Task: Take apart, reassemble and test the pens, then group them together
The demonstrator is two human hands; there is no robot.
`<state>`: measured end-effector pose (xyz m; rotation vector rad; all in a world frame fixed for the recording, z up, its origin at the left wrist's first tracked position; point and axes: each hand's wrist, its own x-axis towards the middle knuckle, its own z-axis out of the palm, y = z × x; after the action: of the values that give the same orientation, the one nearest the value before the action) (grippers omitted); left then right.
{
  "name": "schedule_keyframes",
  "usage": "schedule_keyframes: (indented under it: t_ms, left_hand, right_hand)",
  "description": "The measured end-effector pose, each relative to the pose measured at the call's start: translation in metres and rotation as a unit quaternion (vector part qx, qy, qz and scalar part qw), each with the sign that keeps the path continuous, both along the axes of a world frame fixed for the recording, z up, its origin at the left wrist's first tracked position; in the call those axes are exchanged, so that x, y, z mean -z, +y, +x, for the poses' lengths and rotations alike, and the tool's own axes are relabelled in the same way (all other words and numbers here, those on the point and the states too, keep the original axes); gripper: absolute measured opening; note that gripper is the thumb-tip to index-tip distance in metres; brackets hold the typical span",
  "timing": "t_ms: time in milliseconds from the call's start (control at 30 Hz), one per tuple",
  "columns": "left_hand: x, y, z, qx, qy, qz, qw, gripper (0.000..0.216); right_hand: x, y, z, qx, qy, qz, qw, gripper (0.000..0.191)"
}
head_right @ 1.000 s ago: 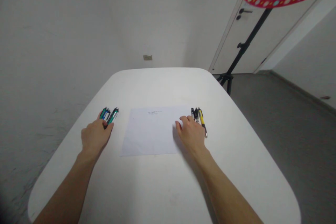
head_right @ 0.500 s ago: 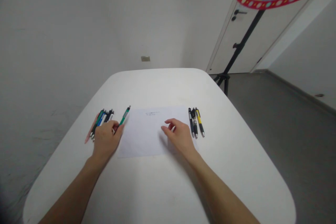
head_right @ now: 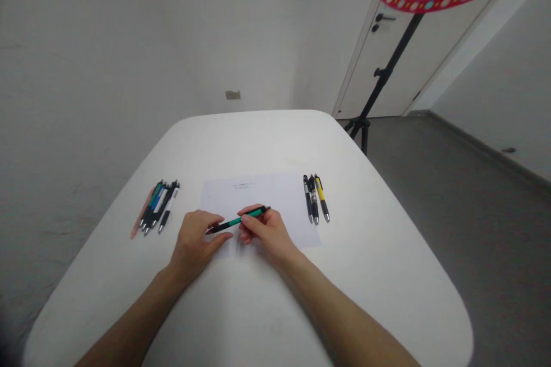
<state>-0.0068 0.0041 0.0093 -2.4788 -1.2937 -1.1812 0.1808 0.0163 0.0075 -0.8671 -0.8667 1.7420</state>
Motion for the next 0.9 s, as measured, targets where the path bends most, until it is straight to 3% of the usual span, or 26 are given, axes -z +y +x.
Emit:
schedule_keyframes:
  t_ms: [167,367,500,767,900]
  left_hand:
    - [-0.002,-0.001,-0.002,0.001,-0.042,-0.003,0.999,0.018]
    - [-0.001,-0.003,-0.001,0.026,-0.050,0.016,0.998,0.018]
    - [0.000,-0.004,0.003,0.025,-0.062,0.001,0.998,0.026]
    - [0.003,-0.007,0.005,-0.007,-0.120,-0.123,0.985,0.049]
    - [0.006,-0.007,0.003,0.022,-0.166,-0.185,0.968,0.061]
  right_hand:
    - [-0.004,0.004,0.007,0.062,0.039,-0.025,0.997,0.028]
    - [-0.003,-0.001,0.001,0.003,0.015,-0.037,0.999,0.037]
    - [0.001,-0.003,-0.003,0.014,0.036,-0.038,0.999,0.036]
    - [0.000,-0.007,-0.012,0.023,0.069,-0.028,0.997,0.035]
    - [0.002,-0.006,-0.013,0.033,0.066,-0.034,0.997,0.035]
